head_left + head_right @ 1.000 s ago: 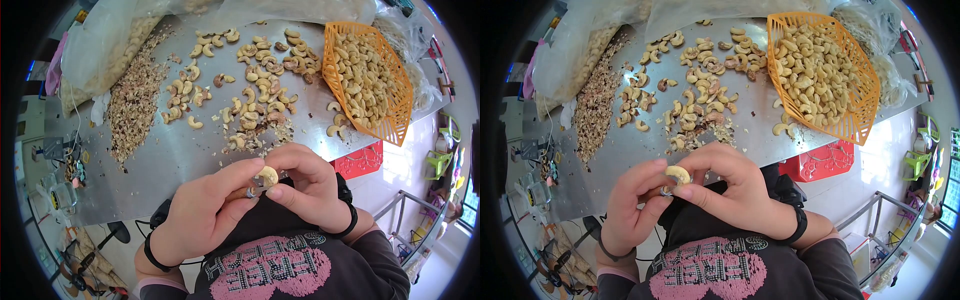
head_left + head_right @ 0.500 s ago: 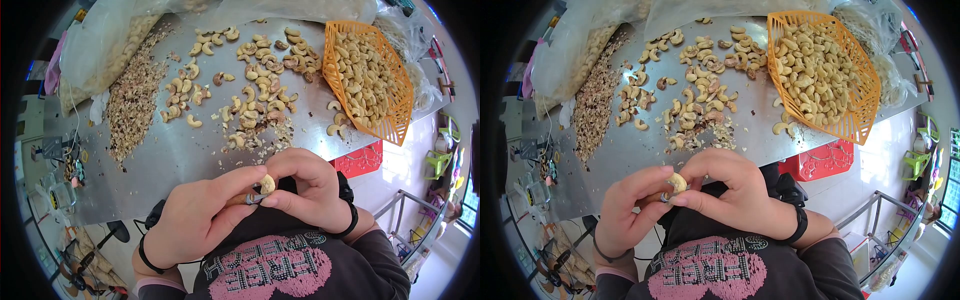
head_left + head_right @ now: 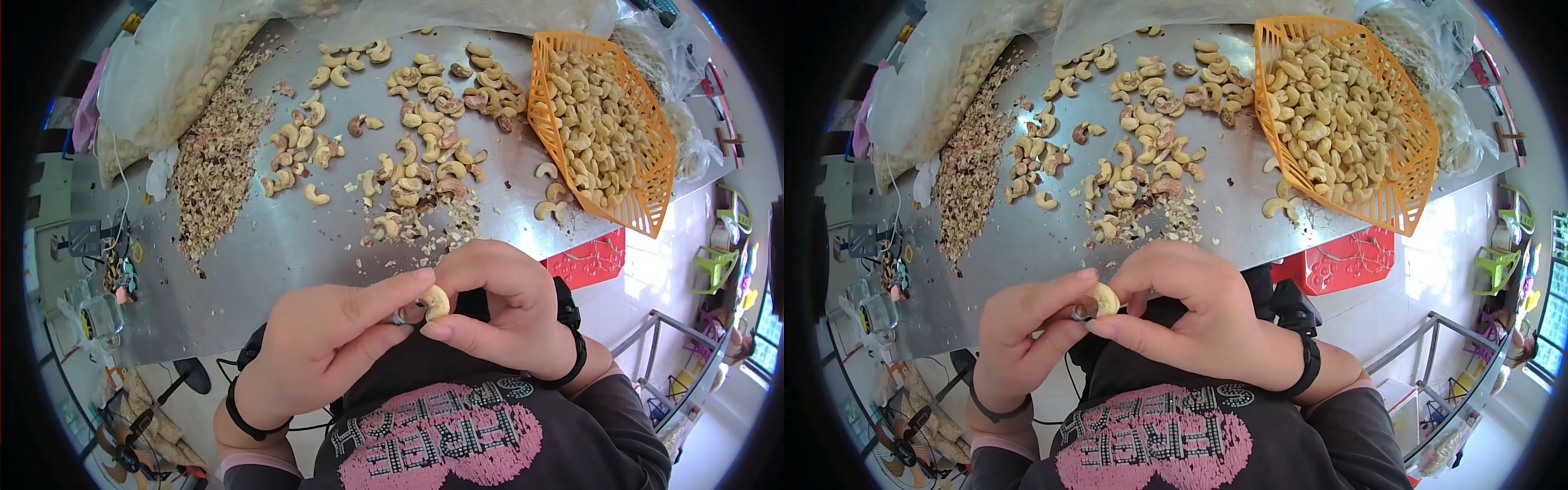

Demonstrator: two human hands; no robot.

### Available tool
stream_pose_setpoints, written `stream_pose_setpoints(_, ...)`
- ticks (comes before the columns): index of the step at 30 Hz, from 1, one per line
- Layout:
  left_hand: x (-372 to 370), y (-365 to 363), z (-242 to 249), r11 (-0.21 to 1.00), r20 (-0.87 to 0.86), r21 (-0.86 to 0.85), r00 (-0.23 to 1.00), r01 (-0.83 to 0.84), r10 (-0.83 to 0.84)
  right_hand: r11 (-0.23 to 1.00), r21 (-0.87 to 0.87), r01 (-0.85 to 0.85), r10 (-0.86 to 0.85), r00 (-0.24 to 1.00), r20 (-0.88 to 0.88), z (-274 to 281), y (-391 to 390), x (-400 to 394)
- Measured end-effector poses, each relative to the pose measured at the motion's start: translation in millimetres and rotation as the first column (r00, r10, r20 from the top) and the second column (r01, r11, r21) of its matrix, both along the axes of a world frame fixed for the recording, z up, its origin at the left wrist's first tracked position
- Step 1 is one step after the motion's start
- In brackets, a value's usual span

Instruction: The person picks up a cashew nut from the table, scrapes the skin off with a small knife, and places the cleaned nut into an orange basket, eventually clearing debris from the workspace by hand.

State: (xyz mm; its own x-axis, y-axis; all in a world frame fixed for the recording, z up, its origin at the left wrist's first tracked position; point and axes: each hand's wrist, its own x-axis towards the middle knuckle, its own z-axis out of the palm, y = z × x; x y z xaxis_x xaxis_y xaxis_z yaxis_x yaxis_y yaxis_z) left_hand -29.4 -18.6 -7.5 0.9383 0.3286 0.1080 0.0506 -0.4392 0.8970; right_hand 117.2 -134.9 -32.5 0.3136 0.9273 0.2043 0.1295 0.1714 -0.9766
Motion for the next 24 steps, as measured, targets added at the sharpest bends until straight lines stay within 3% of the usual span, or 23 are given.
stream_pose_setpoints(6,-2,0,2,0.994,-0.079,-0.105,0.997,0.01,-0.018,1.0,0.013,-0.005,0.005,1.0,0.01,-2,0,1)
stream_pose_setpoints(12,1,-2,-4,0.996,-0.052,0.083,0.998,0.044,-0.04,1.0,0.025,0.011,-0.013,0.996,0.085,-2,0,3)
stream_pose_setpoints(14,3,-5,-9,0.943,0.089,0.327,0.996,-0.056,0.028,0.999,0.03,0.02,-0.023,0.995,0.102,-2,1,3)
stream_pose_setpoints(17,3,-5,-13,0.934,0.139,0.348,0.99,-0.082,0.035,1.0,0.01,0.022,-0.023,0.995,0.095,-2,1,2)
stream_pose_setpoints(21,4,-6,-10,0.938,0.093,0.342,0.995,-0.061,0.031,1.0,-0.005,0.026,-0.026,0.999,0.041,-4,0,2)
stream_pose_setpoints(23,4,-7,-8,0.999,0.03,0.015,0.998,-0.047,0.047,1.0,-0.007,0.026,-0.026,0.999,0.021,-6,0,1)
stream_pose_setpoints(24,3,-8,-7,0.999,0.03,0.015,0.998,-0.047,0.047,1.0,-0.02,0.017,-0.017,1.0,-0.008,-7,-1,1)
